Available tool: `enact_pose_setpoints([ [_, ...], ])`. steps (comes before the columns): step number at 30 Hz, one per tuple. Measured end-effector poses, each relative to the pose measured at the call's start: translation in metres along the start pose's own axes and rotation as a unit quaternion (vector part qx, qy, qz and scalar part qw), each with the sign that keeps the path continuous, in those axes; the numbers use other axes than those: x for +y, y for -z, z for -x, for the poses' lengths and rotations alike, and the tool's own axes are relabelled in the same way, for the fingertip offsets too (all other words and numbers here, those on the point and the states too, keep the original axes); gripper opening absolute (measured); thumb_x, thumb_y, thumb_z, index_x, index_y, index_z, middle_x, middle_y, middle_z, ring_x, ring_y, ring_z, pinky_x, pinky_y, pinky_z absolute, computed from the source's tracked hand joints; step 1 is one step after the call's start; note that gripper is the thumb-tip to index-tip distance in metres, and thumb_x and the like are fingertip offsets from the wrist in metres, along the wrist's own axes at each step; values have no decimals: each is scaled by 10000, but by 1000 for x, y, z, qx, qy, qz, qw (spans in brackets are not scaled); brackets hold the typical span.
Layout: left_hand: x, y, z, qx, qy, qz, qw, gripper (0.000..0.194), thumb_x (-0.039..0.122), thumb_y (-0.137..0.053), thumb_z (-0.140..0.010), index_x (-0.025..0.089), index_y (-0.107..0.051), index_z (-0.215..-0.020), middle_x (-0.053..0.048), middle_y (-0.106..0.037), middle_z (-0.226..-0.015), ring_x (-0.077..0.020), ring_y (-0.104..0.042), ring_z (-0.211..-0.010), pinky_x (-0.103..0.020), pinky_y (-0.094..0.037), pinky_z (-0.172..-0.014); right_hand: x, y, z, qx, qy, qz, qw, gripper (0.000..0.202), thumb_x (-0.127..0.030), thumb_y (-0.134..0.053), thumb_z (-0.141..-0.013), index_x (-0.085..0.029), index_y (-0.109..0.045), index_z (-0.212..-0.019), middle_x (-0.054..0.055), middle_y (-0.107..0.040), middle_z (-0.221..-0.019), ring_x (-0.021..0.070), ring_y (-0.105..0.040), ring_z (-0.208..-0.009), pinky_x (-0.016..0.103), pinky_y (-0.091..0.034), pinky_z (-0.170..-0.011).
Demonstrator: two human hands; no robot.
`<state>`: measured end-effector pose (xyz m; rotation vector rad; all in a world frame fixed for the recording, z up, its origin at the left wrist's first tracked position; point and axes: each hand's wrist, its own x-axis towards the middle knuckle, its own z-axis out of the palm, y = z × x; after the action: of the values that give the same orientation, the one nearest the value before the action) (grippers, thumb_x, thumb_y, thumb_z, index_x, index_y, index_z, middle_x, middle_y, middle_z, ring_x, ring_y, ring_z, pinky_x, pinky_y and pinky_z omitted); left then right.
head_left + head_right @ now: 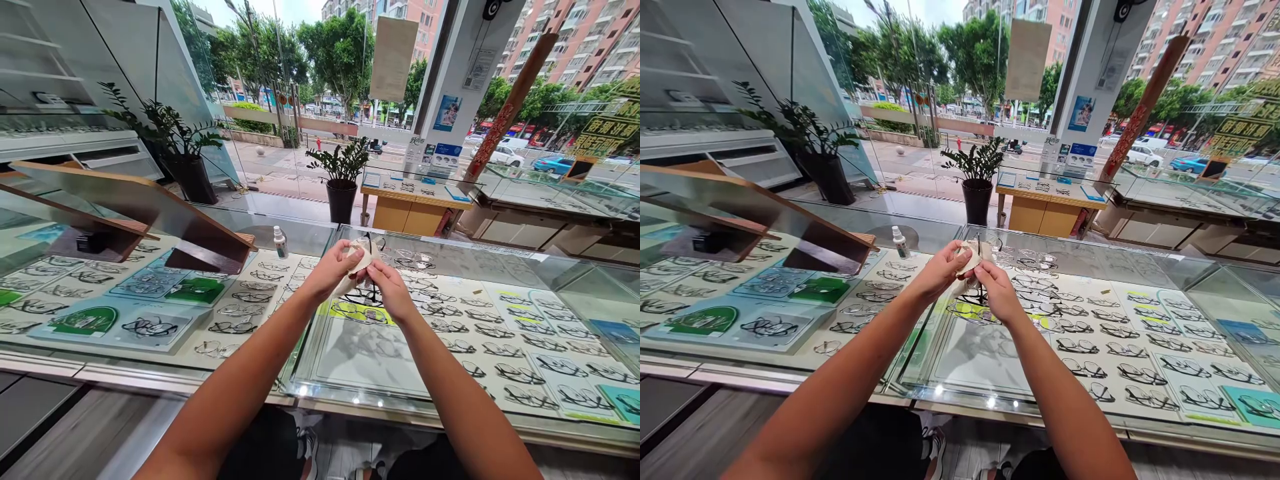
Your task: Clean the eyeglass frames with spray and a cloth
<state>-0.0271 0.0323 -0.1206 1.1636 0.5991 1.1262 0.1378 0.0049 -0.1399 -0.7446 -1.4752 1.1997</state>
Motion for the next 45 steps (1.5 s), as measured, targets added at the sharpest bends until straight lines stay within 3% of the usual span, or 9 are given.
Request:
enact_pose_setpoints([
  [6,0,3,-5,15,7,68,998,521,663,-782,-844,191,-587,-949,-7,-664,-672,-148,-594,-539,-271,-442,-536,4,1,0,-2,-5,-17,1000,340,-530,-614,-975,-234,-737,-861,44,-697,-905,224,-597,-908,356,-459,-914],
  [12,-4,8,-10,57,15,94,994,420,503,-847,-817,170,-621,-936,-18,-703,-761,-151,-649,-625,-263,-531,-606,5,0,0,4,-17,-22,1000,316,-554,-653,-934,-248,-720,-891,37,-678,-916,235,-582,-928,354,-471,-914],
  [17,2,9,-7,37,22,81,996,340,327,-826,-742,201,-509,-745,50,-550,-595,-91,-502,-481,-206,-400,-456,3,-2,0,11,-23,-37,999,309,-541,-682,-924,-249,-664,-826,20,-582,-855,210,-517,-849,330,-447,-841],
  [21,6,7,-3,25,24,74,997,253,250,-763,-686,200,-523,-747,49,-538,-594,-90,-489,-483,-205,-395,-467,1,-2,0,16,-24,-30,999,344,-564,-666,-929,-247,-631,-801,14,-525,-827,201,-464,-807,320,-429,-789],
  [27,6,4,-3,24,23,73,997,330,352,-817,-751,202,-523,-761,42,-533,-624,-102,-503,-530,-219,-415,-509,1,-1,-1,24,-22,-20,999,355,-570,-657,-916,-242,-623,-782,10,-528,-808,199,-464,-792,322,-426,-778],
  [31,5,3,-2,28,13,51,998,357,308,-853,-730,200,-513,-745,56,-508,-628,-85,-469,-537,-206,-383,-519,1,0,-1,43,-16,-32,998,312,-528,-677,-900,-234,-668,-797,12,-560,-811,200,-478,-799,327,-410,-773],
  [38,7,0,2,-8,-1,30,1000,366,286,-885,-735,190,-533,-765,26,-609,-761,-99,-564,-673,-210,-445,-622,-2,0,0,71,-18,-22,997,390,-524,-739,-870,-228,-584,-668,-19,-479,-684,167,-415,-705,314,-365,-698],
  [45,10,4,1,-22,27,48,998,317,243,-837,-718,193,-528,-764,33,-570,-689,-89,-516,-577,-209,-408,-549,3,1,-1,71,-16,-46,996,336,-479,-727,-906,-217,-645,-712,-7,-580,-734,166,-478,-723,322,-418,-747],
])
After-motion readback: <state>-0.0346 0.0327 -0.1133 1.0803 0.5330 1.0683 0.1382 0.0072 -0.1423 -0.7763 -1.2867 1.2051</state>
